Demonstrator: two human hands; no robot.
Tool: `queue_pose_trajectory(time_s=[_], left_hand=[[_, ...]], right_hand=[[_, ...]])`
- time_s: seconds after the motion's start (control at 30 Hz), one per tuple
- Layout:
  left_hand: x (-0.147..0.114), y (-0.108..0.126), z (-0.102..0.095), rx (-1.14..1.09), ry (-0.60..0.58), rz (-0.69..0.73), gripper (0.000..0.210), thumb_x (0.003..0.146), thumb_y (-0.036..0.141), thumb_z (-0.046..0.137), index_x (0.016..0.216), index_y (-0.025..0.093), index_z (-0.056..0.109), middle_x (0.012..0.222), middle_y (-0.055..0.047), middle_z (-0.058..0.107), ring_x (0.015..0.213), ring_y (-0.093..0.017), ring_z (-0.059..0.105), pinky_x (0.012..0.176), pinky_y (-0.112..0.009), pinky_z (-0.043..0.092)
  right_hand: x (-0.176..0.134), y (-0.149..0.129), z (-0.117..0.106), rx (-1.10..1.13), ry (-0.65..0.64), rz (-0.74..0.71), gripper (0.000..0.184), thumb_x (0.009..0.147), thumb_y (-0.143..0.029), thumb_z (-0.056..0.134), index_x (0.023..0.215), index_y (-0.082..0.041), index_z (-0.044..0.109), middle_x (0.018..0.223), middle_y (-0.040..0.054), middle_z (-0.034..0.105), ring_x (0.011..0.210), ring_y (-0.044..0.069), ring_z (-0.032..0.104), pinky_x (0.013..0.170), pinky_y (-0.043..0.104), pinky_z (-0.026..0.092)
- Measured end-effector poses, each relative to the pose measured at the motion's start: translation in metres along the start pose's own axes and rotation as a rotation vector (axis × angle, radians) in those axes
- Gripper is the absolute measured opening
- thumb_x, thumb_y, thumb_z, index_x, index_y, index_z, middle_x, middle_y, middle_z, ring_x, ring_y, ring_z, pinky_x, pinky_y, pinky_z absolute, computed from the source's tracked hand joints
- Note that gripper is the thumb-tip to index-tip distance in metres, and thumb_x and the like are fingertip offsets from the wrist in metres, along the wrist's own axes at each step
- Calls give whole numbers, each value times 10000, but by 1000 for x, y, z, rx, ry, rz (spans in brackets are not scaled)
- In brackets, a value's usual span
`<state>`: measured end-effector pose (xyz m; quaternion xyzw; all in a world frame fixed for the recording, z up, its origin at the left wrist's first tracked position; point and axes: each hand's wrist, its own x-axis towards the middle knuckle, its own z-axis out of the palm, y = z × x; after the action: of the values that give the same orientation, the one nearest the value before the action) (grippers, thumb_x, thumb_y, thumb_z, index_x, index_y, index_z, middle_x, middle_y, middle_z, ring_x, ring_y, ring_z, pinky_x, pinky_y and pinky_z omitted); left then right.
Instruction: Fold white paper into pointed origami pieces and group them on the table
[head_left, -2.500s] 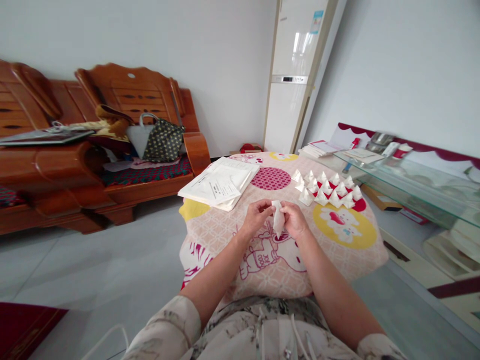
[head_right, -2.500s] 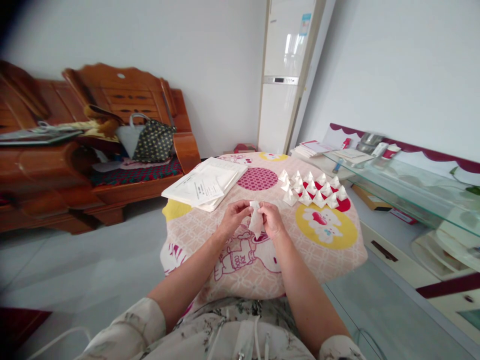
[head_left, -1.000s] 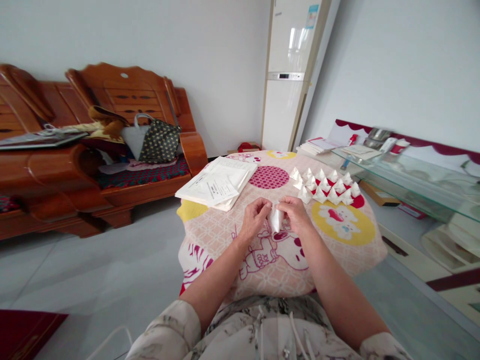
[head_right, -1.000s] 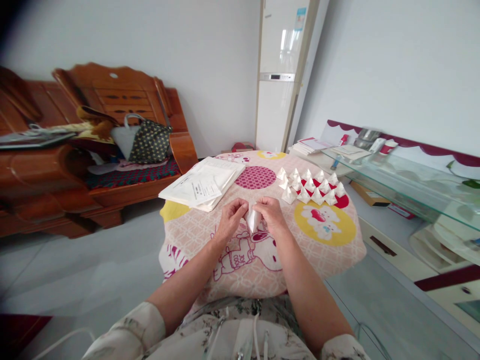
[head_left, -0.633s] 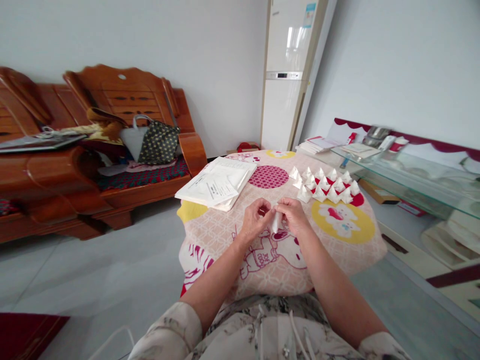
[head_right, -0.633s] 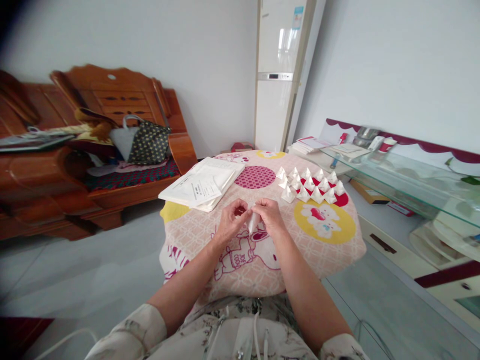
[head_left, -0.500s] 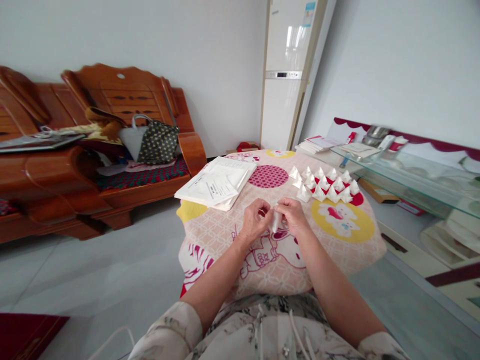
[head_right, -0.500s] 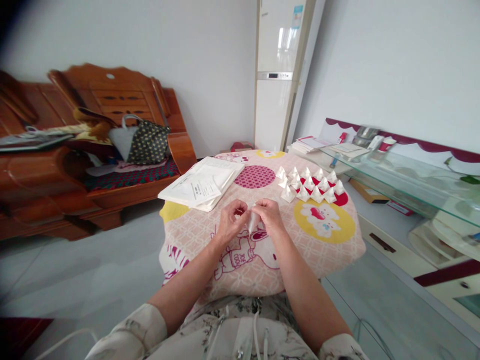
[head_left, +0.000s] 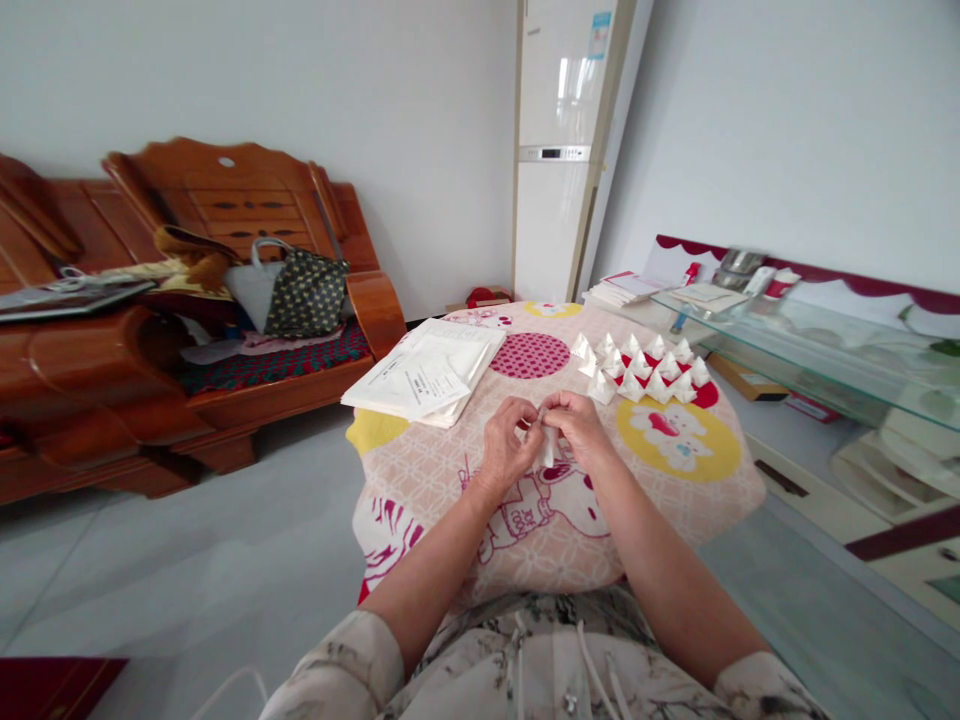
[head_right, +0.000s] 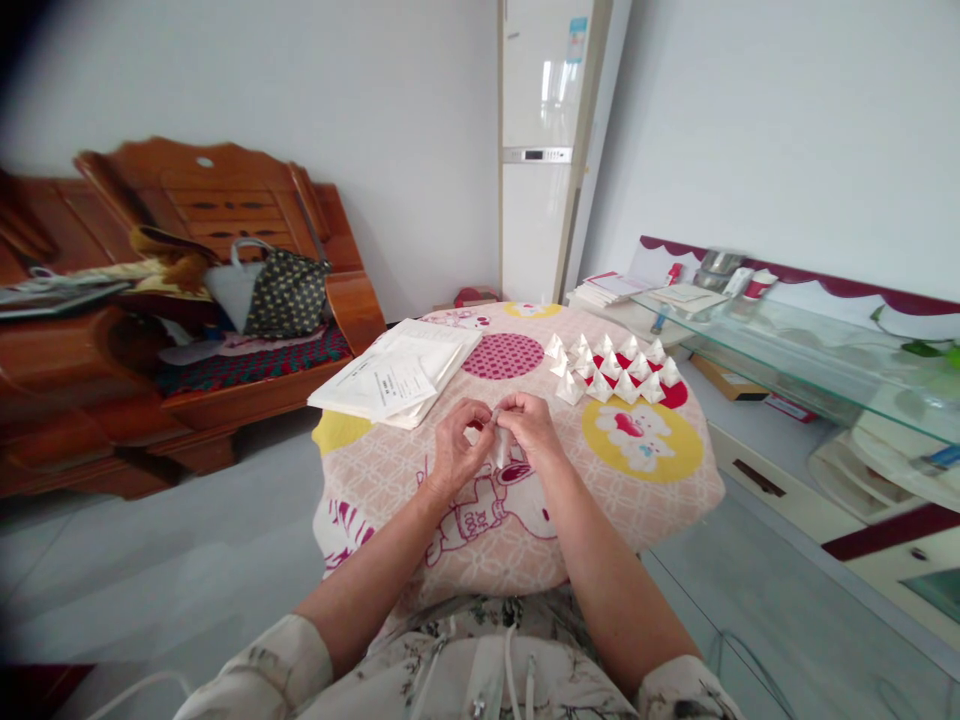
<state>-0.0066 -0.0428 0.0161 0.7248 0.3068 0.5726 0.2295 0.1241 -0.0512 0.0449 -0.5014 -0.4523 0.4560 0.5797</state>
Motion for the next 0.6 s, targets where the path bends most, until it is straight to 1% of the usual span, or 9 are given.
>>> queue_pose_trajectory(time_s=[0.1, 0.2, 0.33, 0.4, 0.47, 0.53, 0.6], left_hand=[[-1, -1, -1, -19, -4, 22, 71, 801, 138, 578, 749, 186, 577, 814, -40, 610, 768, -161, 565, 694, -282, 443], [-2, 0, -1, -25, 4, 40, 76, 800, 129, 579, 746, 183, 578, 811, -39, 609, 764, -159, 565, 699, -282, 438], [-2, 1, -2, -47, 0, 18, 98, 851, 199, 577, 757, 179, 593, 815, -40, 618, 776, -160, 570, 714, -284, 439], [-1, 0, -2, -74, 7, -41, 143, 889, 259, 561, 782, 177, 608, 808, -35, 619, 765, -156, 564, 701, -277, 433], [0, -1, -2, -102, 17, -137, 198, 911, 309, 540, 784, 175, 609, 750, -15, 591, 711, -144, 534, 661, -265, 410], [0, -3, -2, -122, 6, -230, 261, 918, 349, 526, 732, 173, 581, 664, 12, 527, 636, -127, 475, 606, -254, 367], [1, -5, -2, -145, -31, -280, 335, 921, 391, 521, 665, 174, 529, 608, 29, 457, 583, -113, 411, 563, -250, 319]], right_hand=[[0, 2, -3, -36, -20, -18, 106, 535, -228, 612, 625, -181, 641, 571, -18, 602, 525, 112, 496, 489, 229, 354], [1, 1, -7, -84, -61, -14, 97, 548, -224, 626, 624, -173, 660, 555, -22, 592, 511, 107, 482, 475, 224, 332], [0, -4, -12, -128, -143, 17, 90, 558, -224, 635, 617, -163, 664, 531, -23, 576, 482, 103, 469, 459, 225, 312], [-1, -6, -13, -125, -174, 32, 84, 558, -212, 634, 621, -163, 661, 516, -30, 561, 466, 97, 452, 451, 225, 297], [-2, -7, -13, -110, -189, 24, 73, 552, -190, 624, 616, -169, 653, 500, -43, 541, 456, 90, 434, 448, 222, 290], [-3, -7, -12, -80, -190, 9, 74, 540, -170, 618, 610, -175, 641, 494, -52, 534, 454, 88, 432, 451, 220, 301], [-3, -6, -11, -35, -179, 16, 93, 532, -171, 643, 624, -179, 638, 503, -51, 549, 463, 99, 464, 460, 223, 332]])
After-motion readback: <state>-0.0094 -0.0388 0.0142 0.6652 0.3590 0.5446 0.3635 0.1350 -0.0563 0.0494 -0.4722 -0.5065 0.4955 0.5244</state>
